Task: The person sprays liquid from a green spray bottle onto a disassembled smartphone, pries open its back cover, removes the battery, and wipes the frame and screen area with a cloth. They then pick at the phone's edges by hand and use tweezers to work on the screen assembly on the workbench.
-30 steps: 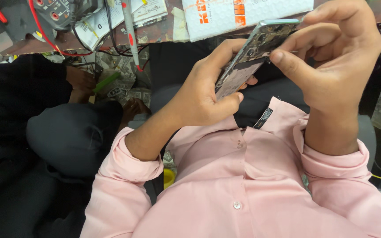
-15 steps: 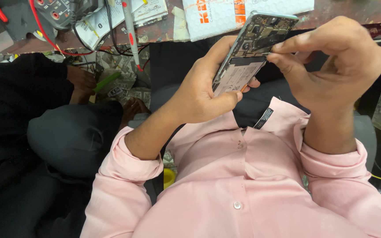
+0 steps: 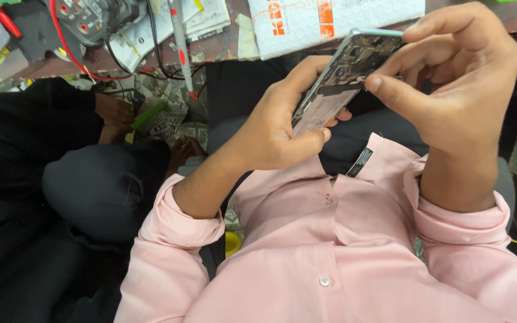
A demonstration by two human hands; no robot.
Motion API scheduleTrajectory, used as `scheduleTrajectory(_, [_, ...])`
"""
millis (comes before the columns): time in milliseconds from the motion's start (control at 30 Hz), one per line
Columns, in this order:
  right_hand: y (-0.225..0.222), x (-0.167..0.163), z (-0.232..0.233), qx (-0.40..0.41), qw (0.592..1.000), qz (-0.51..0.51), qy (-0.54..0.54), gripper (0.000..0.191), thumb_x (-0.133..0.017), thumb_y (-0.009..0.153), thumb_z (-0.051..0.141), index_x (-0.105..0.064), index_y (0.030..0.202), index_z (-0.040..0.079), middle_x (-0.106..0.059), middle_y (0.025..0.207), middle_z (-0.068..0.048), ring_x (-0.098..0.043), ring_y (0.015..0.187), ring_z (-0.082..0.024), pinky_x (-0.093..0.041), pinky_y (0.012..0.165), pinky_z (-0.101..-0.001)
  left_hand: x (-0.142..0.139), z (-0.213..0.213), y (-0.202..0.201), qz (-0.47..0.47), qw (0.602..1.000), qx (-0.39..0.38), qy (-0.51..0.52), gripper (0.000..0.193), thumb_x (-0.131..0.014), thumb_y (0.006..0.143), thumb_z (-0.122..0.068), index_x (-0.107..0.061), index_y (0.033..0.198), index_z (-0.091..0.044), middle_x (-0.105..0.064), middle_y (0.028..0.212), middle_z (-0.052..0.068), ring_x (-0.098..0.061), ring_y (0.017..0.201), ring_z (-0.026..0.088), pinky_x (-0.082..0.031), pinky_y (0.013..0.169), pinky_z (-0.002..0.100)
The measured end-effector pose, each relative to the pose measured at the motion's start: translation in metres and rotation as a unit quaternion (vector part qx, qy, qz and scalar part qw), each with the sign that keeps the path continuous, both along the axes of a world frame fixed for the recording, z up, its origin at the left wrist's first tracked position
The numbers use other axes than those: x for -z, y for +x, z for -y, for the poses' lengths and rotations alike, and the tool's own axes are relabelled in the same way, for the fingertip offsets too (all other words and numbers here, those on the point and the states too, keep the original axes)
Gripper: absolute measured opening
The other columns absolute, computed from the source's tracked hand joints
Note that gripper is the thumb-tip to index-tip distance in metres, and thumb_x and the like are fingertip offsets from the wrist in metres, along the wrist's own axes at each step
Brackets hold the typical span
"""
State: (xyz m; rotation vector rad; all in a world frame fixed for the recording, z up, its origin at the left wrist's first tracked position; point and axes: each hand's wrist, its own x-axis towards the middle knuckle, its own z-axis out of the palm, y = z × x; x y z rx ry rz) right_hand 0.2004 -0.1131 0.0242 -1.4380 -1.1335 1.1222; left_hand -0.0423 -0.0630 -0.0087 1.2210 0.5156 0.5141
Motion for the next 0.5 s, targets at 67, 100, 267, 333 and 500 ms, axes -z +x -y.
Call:
scheduleTrajectory(67, [0.001,0.002,0.001,0.004,1.000,-0.005,-0.003,0.044,-0.083,0.090,-0.011,-0.054,0.120,0.003,-0.071,0.087,-0.014,-0.068,0.072,-0.010,-0.043,0.056,-0.0158,-0.001,-0.001,0.001,0.010,1.000,0.000,-0.011,0.064,-0.062,0.092,0.002,-0.040,0.151,-0.004,-0.066,0.132,0.011,-0.074,0.114,0.017,-0.060,0.100,0.030])
scheduleTrajectory(100, [0.002,0.004,0.002,0.000,1.000,-0.004,-0.001,0.044,-0.083,0.091,-0.011,-0.054,0.120,0.004,-0.071,0.086,-0.014,-0.068,0.072,-0.011,-0.043,0.056,-0.0158,-0.001,-0.001,0.001,0.025,0.999,0.002,-0.021,0.065,-0.063,0.094,0.001,-0.038,0.153,-0.004,-0.064,0.135,0.012,-0.073,0.116,0.019,-0.060,0.102,0.031])
scheduleTrajectory(267, [0.012,0.022,0.018,0.014,0.992,-0.059,0.112,0.036,-0.077,0.106,-0.014,-0.051,0.124,0.003,-0.073,0.104,-0.018,-0.068,0.085,-0.014,-0.049,0.071,-0.0184,-0.003,-0.005,0.005,0.166,0.948,0.030,-0.269,0.070,-0.074,0.096,-0.007,-0.035,0.154,-0.010,-0.063,0.139,0.020,-0.071,0.122,0.027,-0.059,0.104,0.040])
scheduleTrajectory(333, [0.016,0.029,0.024,0.052,0.990,-0.045,0.121,0.035,-0.077,0.107,-0.012,-0.051,0.125,0.003,-0.071,0.103,-0.016,-0.067,0.086,-0.013,-0.049,0.072,-0.0183,-0.007,0.000,0.007,0.180,0.911,0.027,-0.370,0.065,-0.075,0.096,-0.013,-0.040,0.151,-0.008,-0.066,0.135,0.024,-0.073,0.120,0.032,-0.061,0.104,0.047])
scheduleTrajectory(500, [0.015,0.038,0.028,0.126,0.987,0.033,0.093,0.031,-0.080,0.107,-0.006,-0.058,0.128,-0.002,-0.073,0.102,-0.015,-0.063,0.079,-0.013,-0.046,0.068,-0.0187,-0.015,0.014,0.017,0.117,0.915,-0.032,-0.385,0.038,-0.071,0.102,-0.016,-0.058,0.131,0.005,-0.073,0.108,0.024,-0.076,0.100,0.031,-0.065,0.084,0.046])
